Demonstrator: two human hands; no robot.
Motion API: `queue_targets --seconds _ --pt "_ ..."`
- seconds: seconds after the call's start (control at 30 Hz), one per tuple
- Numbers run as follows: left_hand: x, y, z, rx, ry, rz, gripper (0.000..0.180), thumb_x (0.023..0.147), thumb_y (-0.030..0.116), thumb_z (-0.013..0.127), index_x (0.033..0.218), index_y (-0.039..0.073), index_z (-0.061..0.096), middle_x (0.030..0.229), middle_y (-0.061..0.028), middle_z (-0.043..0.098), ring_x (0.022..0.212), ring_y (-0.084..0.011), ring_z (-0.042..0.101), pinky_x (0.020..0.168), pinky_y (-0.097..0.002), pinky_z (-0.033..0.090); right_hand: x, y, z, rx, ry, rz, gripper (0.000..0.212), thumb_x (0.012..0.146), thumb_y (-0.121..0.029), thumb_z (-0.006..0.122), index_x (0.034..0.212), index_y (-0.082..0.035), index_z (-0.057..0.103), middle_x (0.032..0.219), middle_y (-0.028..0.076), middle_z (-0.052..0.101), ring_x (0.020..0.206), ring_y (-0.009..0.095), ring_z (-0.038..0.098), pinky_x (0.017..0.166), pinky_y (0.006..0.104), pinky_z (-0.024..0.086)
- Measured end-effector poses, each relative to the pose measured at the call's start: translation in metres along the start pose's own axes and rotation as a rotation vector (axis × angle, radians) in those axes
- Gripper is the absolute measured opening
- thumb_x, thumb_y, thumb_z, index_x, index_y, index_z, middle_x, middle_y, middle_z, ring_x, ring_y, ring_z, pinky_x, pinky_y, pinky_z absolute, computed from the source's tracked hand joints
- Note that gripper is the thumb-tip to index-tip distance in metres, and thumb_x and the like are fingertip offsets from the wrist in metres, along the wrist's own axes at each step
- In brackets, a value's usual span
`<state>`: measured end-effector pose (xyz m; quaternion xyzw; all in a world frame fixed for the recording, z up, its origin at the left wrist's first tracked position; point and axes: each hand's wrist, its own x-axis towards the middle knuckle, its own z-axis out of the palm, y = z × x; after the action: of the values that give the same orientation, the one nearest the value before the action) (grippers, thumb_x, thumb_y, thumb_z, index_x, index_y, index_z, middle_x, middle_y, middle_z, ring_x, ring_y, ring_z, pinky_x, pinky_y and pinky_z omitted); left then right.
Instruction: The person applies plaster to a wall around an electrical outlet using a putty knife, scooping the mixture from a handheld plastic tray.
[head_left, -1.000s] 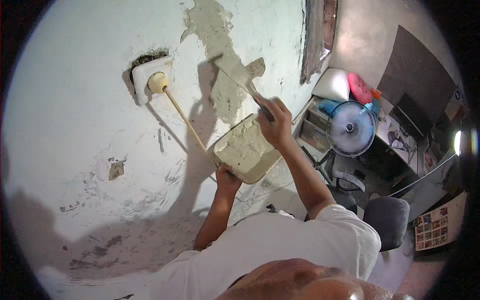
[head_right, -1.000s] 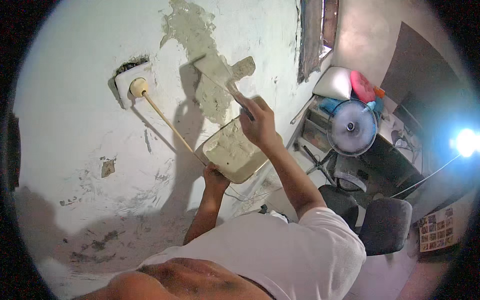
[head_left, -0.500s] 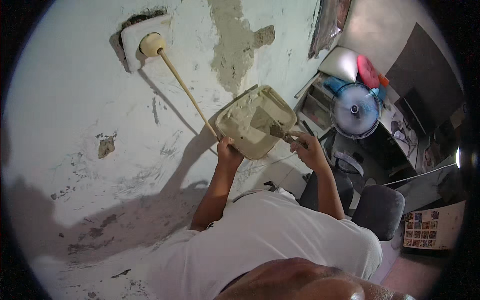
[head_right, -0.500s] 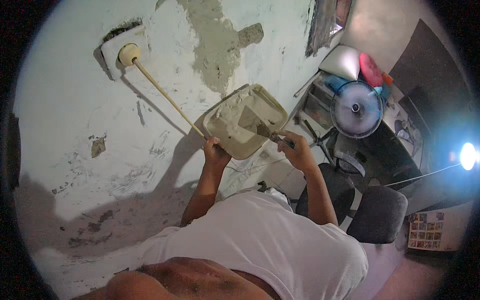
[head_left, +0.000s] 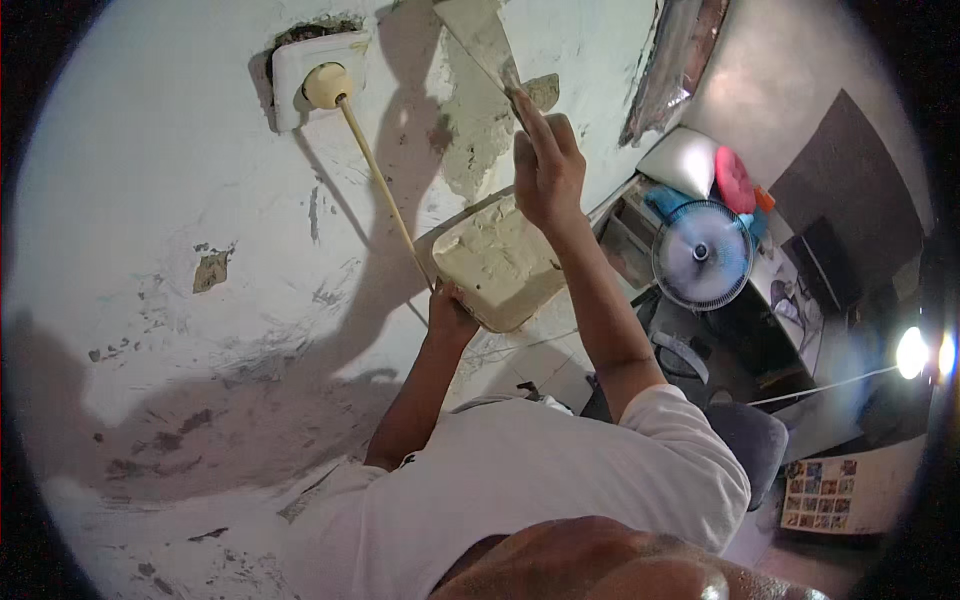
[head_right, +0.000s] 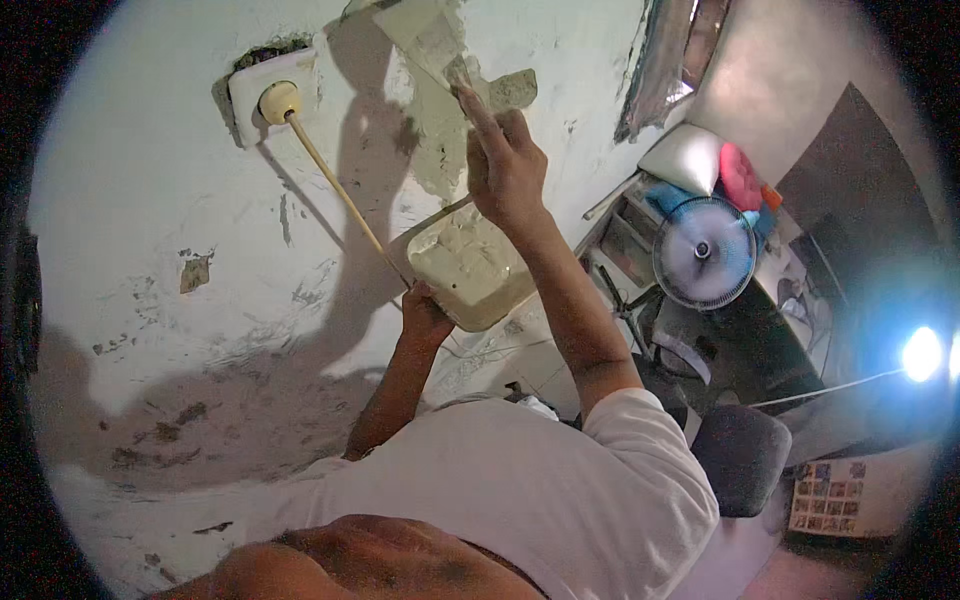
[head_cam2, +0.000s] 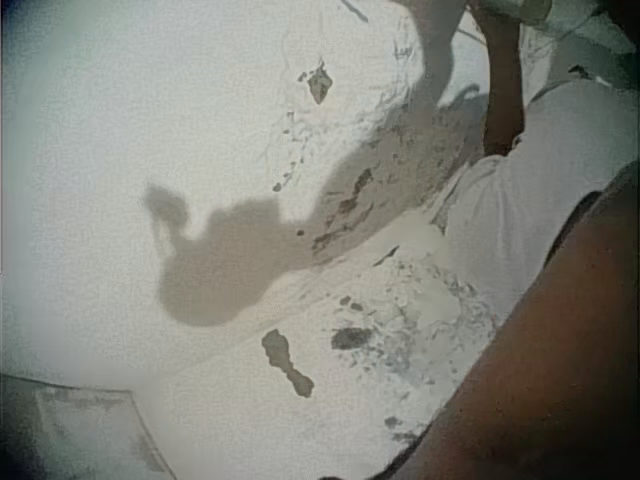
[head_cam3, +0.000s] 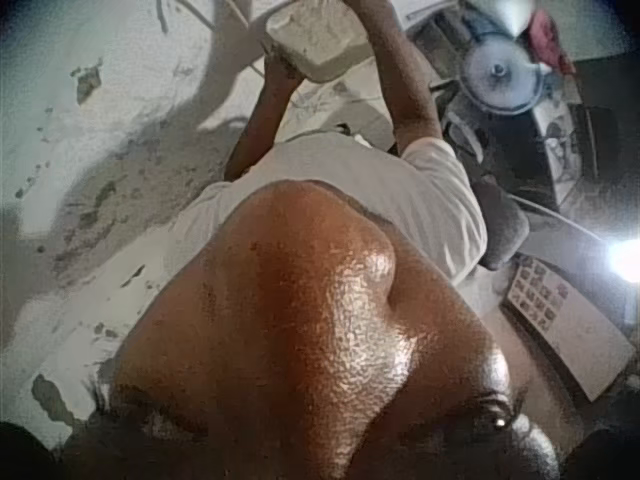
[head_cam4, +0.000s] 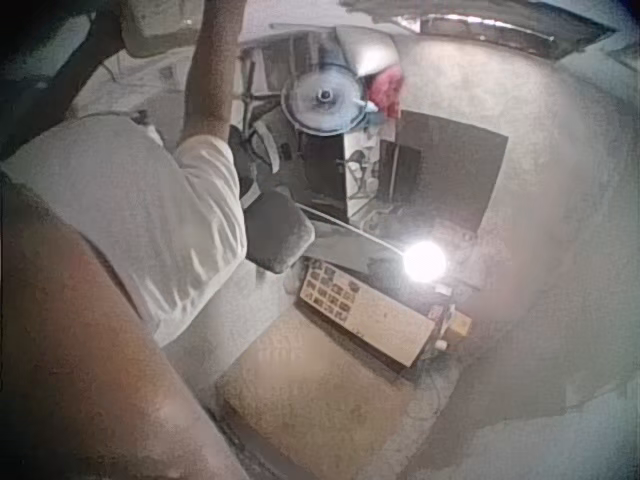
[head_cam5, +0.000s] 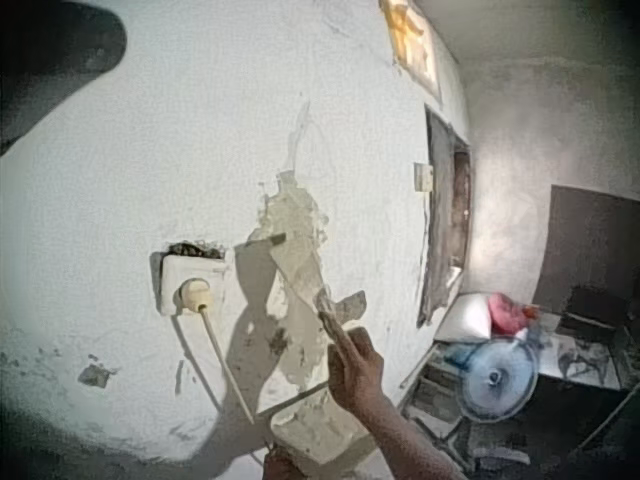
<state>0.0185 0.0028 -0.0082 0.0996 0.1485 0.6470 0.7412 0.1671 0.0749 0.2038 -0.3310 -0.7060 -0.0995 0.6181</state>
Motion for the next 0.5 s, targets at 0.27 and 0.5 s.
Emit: queue_targets --seconds 0.27,0.5 --pt "-0.006 0.001 0.007 0.086 -0.069 0.063 0.067 0.068 0.012 0.06 0.133 0.001 0.046 0.126 -0.0157 0.057 0.118 -0.0337 0.055 0.103 -0.0493 0.046 0.039 0.02 0.039 -0.285 0.009 -0.298 0.065 0.077 -0.004 0.065 0.138 -0.025 0.054 0.08 0.003 0.049 0.054 0.013 0.051 0.04 0.0285 0.044" --pt "0.002 -0.002 -0.003 0.061 -0.092 0.023 0.065 0.069 0.014 0.058 0.133 0.001 0.047 0.125 -0.0166 0.057 0.116 -0.0339 0.056 0.102 -0.05 0.045 0.011 0.043 0.03 -0.218 -0.082 -0.262 0.053 0.082 -0.001 0.059 0.131 -0.02 0.061 0.076 0.002 0.05 0.049 0.017 0.049 0.042 0.0312 0.043"
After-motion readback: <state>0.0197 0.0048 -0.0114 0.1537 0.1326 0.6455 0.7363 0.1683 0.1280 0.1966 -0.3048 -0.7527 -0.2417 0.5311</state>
